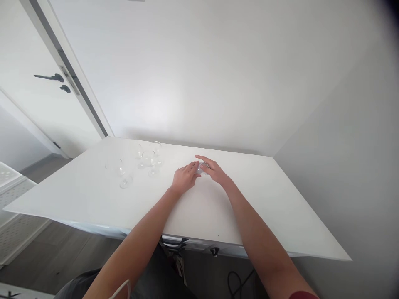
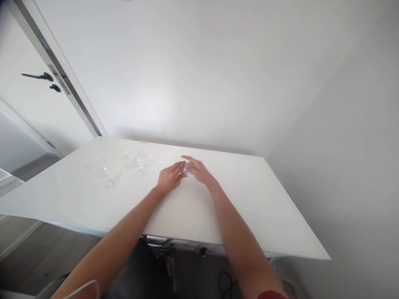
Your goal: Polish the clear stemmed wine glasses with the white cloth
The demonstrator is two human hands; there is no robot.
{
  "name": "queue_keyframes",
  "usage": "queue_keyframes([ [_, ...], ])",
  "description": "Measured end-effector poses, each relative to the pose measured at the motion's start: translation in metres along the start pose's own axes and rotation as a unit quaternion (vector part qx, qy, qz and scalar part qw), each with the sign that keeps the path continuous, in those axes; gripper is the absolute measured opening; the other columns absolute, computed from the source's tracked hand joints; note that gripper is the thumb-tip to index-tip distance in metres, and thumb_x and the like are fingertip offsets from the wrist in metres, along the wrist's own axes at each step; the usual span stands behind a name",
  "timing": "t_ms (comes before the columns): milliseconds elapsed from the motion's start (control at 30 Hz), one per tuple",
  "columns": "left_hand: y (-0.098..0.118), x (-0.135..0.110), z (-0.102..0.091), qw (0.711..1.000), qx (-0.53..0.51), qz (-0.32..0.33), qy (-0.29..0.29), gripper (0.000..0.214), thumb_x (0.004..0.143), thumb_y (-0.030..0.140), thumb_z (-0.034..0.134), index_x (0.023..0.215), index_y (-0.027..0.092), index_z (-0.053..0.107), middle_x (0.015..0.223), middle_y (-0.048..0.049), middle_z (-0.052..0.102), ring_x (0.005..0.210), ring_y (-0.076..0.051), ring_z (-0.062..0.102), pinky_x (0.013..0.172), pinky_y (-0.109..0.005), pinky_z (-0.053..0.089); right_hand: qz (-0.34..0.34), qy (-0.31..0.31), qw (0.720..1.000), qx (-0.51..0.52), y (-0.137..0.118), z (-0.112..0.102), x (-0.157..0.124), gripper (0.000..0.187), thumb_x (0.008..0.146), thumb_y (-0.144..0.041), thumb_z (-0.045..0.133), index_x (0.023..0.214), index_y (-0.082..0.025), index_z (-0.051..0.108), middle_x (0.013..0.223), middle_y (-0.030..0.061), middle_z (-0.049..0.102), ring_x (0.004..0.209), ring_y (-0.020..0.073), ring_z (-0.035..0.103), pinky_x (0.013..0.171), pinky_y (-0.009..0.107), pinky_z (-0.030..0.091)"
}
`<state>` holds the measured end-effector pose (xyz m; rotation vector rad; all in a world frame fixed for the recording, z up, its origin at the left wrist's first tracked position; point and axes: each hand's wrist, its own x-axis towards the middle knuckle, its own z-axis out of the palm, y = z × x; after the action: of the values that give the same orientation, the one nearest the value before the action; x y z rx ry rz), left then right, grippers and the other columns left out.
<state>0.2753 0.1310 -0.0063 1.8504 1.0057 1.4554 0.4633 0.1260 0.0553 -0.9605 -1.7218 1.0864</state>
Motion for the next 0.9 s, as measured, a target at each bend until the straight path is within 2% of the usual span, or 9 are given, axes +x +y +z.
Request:
queue_keyframes([
  [167,0.008,-0.003,0.005,0.999,0.016,-0.011,0.028,0.048,0.075,0.039,0.087,0.121,0.034,0.074,0.122,-0.0073,0.073,0.079,-0.025,0.069,0.064,-0.031,0.045,-0.021,0.15,0.988,0.037,0.001,0.013,0.002,0.02,0.088,-0.044,0.066,0.092,-0.025,0.064,0.068,-0.0042,0.056,0.057,0.0125,0.045,0.058,0.025,0.037],
  [267,0.01,-0.003,0.008,0.997,0.072,0.008,0.014,0.046,0.076,0.041,0.086,0.121,0.034,0.075,0.119,-0.0064,0.074,0.067,-0.02,0.065,0.06,-0.03,0.042,-0.017,0.233,0.972,-0.008,0.005,0.022,0.002,0.019,0.088,-0.043,0.065,0.088,-0.026,0.056,0.059,-0.0064,0.049,0.053,0.0131,0.042,0.056,0.026,0.036],
  [433,0.011,-0.004,0.008,0.997,0.076,0.017,-0.007,0.049,0.076,0.051,0.084,0.122,0.034,0.074,0.113,-0.0045,0.076,0.06,-0.015,0.061,0.061,-0.031,0.046,-0.064,0.33,0.936,-0.108,0.012,0.026,0.003,0.019,0.087,-0.044,0.064,0.086,-0.026,0.059,0.071,0.0004,0.059,0.074,0.0193,0.052,0.066,0.028,0.044],
  [533,0.009,-0.003,0.004,0.998,0.066,0.003,0.001,0.046,0.079,0.052,0.081,0.12,0.034,0.074,0.111,-0.0034,0.077,0.059,-0.014,0.059,0.066,-0.032,0.049,-0.008,0.373,0.928,0.014,0.022,0.012,0.011,0.023,0.088,-0.048,0.06,0.093,-0.026,0.058,0.073,-0.0014,0.056,0.067,0.0165,0.051,0.061,0.027,0.043],
  [600,0.006,-0.001,-0.001,0.998,0.061,-0.016,0.025,0.04,0.082,0.05,0.078,0.118,0.032,0.075,0.111,-0.0036,0.076,0.059,-0.014,0.057,0.068,-0.034,0.051,0.052,0.437,0.888,0.132,0.03,-0.001,0.016,0.027,0.085,-0.051,0.059,0.094,-0.026,0.054,0.072,-0.0039,0.051,0.063,0.0142,0.049,0.057,0.025,0.043],
  [667,0.003,0.002,-0.006,0.997,0.032,-0.039,0.059,0.038,0.084,0.049,0.076,0.117,0.031,0.074,0.114,-0.0045,0.075,0.061,-0.015,0.057,0.071,-0.036,0.052,0.077,0.419,0.888,0.176,0.036,-0.008,0.017,0.031,0.08,-0.051,0.065,0.094,-0.025,0.055,0.076,-0.0043,0.053,0.063,0.0129,0.05,0.056,0.024,0.041],
  [733,0.002,0.005,-0.009,0.995,-0.01,-0.058,0.081,0.04,0.086,0.049,0.075,0.12,0.03,0.071,0.117,-0.0057,0.074,0.068,-0.017,0.062,0.076,-0.037,0.053,0.098,0.327,0.925,0.169,0.038,-0.006,0.016,0.034,0.075,-0.049,0.07,0.097,-0.024,0.061,0.08,-0.0028,0.058,0.065,0.0133,0.052,0.057,0.025,0.042],
  [833,0.002,0.006,-0.011,0.991,-0.089,-0.058,0.078,0.047,0.089,0.049,0.073,0.13,0.028,0.064,0.13,-0.009,0.068,0.098,-0.024,0.071,0.091,-0.041,0.054,0.07,0.139,0.986,0.056,0.037,0.012,0.01,0.032,0.08,-0.046,0.07,0.1,-0.022,0.071,0.091,0.0014,0.066,0.076,0.0155,0.058,0.068,0.028,0.046],
  [900,0.003,0.007,-0.011,0.985,-0.152,-0.043,0.072,0.049,0.091,0.048,0.07,0.134,0.027,0.059,0.138,-0.0114,0.063,0.12,-0.028,0.066,0.102,-0.044,0.051,0.022,0.071,0.996,-0.055,0.036,0.026,0.007,0.027,0.081,-0.041,0.07,0.1,-0.022,0.075,0.091,0.0014,0.067,0.077,0.0161,0.059,0.073,0.029,0.046],
])
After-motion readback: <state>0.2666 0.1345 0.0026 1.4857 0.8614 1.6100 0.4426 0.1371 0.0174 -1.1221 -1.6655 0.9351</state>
